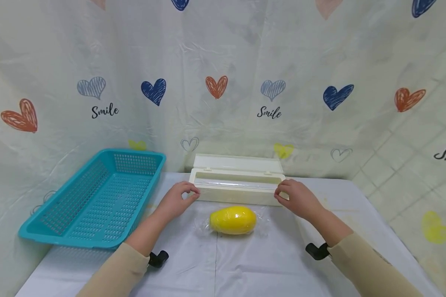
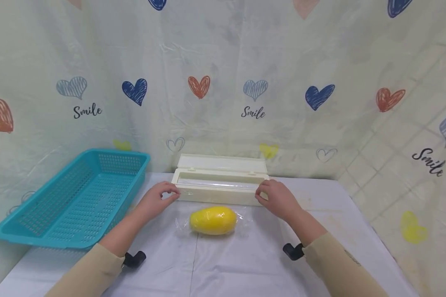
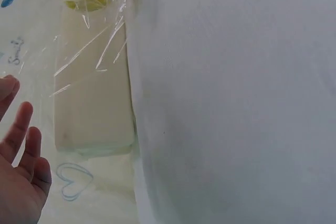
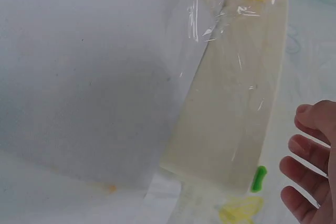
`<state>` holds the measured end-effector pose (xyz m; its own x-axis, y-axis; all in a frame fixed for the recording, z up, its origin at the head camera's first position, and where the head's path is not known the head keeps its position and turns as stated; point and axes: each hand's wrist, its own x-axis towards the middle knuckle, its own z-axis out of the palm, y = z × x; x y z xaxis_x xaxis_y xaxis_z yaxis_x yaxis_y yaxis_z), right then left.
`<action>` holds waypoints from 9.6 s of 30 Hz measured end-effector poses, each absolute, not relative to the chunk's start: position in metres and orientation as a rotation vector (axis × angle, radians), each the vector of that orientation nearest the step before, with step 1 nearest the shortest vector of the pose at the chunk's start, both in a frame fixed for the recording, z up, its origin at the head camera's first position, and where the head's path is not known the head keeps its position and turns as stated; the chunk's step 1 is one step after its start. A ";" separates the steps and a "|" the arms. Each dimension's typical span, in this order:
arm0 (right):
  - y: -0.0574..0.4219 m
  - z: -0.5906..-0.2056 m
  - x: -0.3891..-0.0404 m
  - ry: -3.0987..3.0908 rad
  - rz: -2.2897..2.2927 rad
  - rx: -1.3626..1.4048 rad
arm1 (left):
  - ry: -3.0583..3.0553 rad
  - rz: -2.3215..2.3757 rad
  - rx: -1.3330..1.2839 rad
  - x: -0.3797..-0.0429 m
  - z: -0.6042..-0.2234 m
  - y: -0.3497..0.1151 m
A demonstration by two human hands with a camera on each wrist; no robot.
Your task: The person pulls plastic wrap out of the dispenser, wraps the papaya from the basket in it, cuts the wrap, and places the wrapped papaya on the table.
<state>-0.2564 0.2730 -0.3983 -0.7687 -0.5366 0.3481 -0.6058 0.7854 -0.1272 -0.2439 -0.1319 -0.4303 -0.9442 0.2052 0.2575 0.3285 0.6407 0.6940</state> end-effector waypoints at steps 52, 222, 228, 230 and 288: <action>0.271 -0.428 -0.188 -2.493 0.066 1.281 | -2.898 -0.861 -0.691 -0.207 -0.441 -0.141; 0.193 -0.416 -0.151 -3.151 0.802 0.427 | -2.939 -0.835 -1.022 -0.148 -0.434 -0.061; 0.214 -0.415 -0.149 -2.916 0.466 0.957 | -2.841 -0.582 -1.305 -0.141 -0.432 -0.057; 0.219 -0.415 -0.150 -2.832 0.351 1.147 | -2.835 -0.525 -1.348 -0.141 -0.433 -0.055; 0.214 -0.427 -0.169 -2.430 0.705 1.338 | -2.872 -1.219 -0.843 -0.163 -0.431 -0.043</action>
<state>-0.1694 0.2136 -0.4272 -0.5327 -0.7106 0.4597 -0.8463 0.4525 -0.2811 -0.1629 -0.0432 -0.4311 -0.8600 0.4968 0.1167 0.4291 0.5802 0.6923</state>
